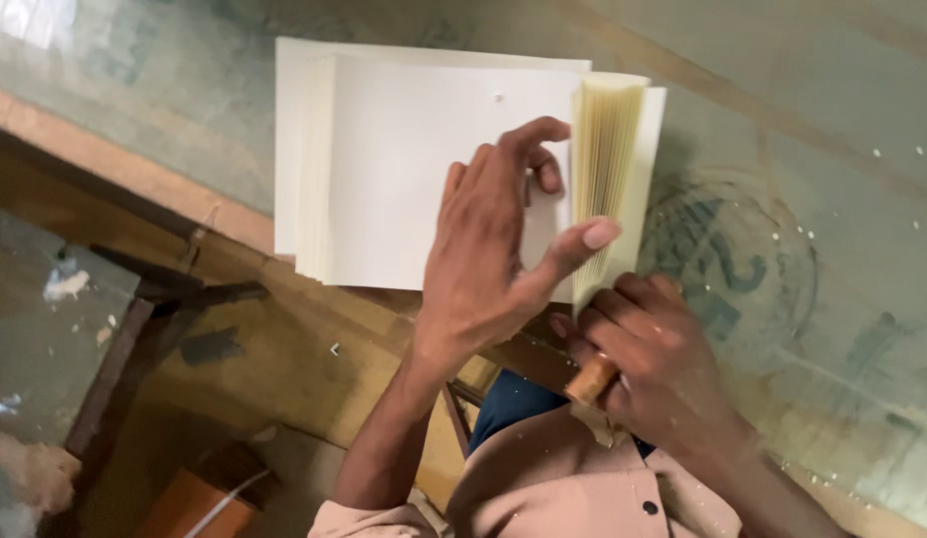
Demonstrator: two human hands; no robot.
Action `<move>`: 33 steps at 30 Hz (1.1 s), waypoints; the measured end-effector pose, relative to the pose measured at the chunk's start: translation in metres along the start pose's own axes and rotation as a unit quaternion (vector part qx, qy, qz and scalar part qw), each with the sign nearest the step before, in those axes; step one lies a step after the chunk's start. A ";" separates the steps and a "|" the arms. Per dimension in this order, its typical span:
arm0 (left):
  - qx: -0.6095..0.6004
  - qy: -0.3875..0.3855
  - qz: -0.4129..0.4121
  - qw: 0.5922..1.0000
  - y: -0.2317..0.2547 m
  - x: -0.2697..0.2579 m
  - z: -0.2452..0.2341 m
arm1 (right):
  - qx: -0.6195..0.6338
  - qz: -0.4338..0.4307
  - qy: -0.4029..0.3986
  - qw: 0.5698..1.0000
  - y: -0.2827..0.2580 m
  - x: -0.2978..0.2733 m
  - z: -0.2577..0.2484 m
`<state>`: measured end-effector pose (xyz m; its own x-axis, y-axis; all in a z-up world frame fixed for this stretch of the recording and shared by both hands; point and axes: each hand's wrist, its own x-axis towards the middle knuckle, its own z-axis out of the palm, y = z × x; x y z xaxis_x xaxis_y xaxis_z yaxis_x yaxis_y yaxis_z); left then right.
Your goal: The person inserts a stack of folded white paper sheets into a white book cover. They repeatedly align the spine of the paper stack with the cover's spine and press down firmly using a small wooden stick to secure the binding. The person handles multiple stacks of paper, repeating the insertion and pressing process for each one.
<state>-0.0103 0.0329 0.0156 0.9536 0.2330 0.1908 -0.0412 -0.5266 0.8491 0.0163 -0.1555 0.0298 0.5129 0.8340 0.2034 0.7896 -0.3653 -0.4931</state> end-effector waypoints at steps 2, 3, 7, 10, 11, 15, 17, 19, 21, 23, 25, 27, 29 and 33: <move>-0.002 0.007 -0.008 1.000 0.000 -0.004 -0.001 | -0.002 -0.001 -0.005 1.000 0.003 -0.001 0.000; -0.004 0.008 -0.011 1.000 0.000 -0.005 -0.001 | 0.002 -0.009 -0.002 1.000 0.005 -0.001 0.000; -0.012 0.038 0.009 0.999 0.000 -0.007 0.001 | 0.009 -0.010 -0.001 1.000 0.010 -0.003 0.003; -0.048 0.055 0.005 0.997 0.000 -0.007 0.002 | 0.020 0.007 -0.005 1.000 0.011 -0.005 0.004; -0.037 0.036 -0.016 0.999 -0.001 -0.006 0.002 | 0.025 0.013 -0.005 1.000 0.012 -0.005 0.004; -0.029 0.012 0.041 0.999 -0.006 -0.007 -0.005 | 0.006 -0.019 0.002 1.000 0.013 -0.002 0.006; -0.028 0.025 0.034 0.999 -0.005 -0.007 -0.003 | 0.001 -0.033 -0.003 0.999 0.013 -0.001 0.005; -0.028 0.031 0.021 0.999 -0.005 -0.008 -0.001 | -0.004 -0.035 0.001 0.999 0.013 -0.002 0.005; -0.030 0.029 0.001 0.999 -0.007 -0.009 0.002 | -0.004 -0.038 0.007 0.999 0.014 -0.005 0.006; -0.030 0.042 0.001 0.999 -0.010 -0.011 0.006 | 0.000 -0.041 0.015 0.999 0.018 -0.009 0.009; -0.015 0.045 0.007 0.999 -0.012 -0.013 0.010 | -0.008 -0.046 0.019 0.999 0.022 -0.013 0.012; 0.018 0.038 0.021 0.999 -0.013 -0.013 0.011 | -0.021 -0.057 0.055 0.997 0.023 -0.014 0.011; 0.032 0.058 0.037 0.997 -0.011 -0.013 0.011 | 0.002 -0.036 0.097 0.995 0.017 -0.006 -0.001; -0.149 0.071 0.037 0.986 -0.002 -0.010 0.014 | 0.121 0.130 0.127 0.976 0.005 0.021 -0.038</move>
<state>-0.0157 0.0204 0.0054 0.8939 0.3263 0.3075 -0.2160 -0.2877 0.9330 0.0440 -0.1551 0.0634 0.7766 0.5852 0.2332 0.5345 -0.4162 -0.7356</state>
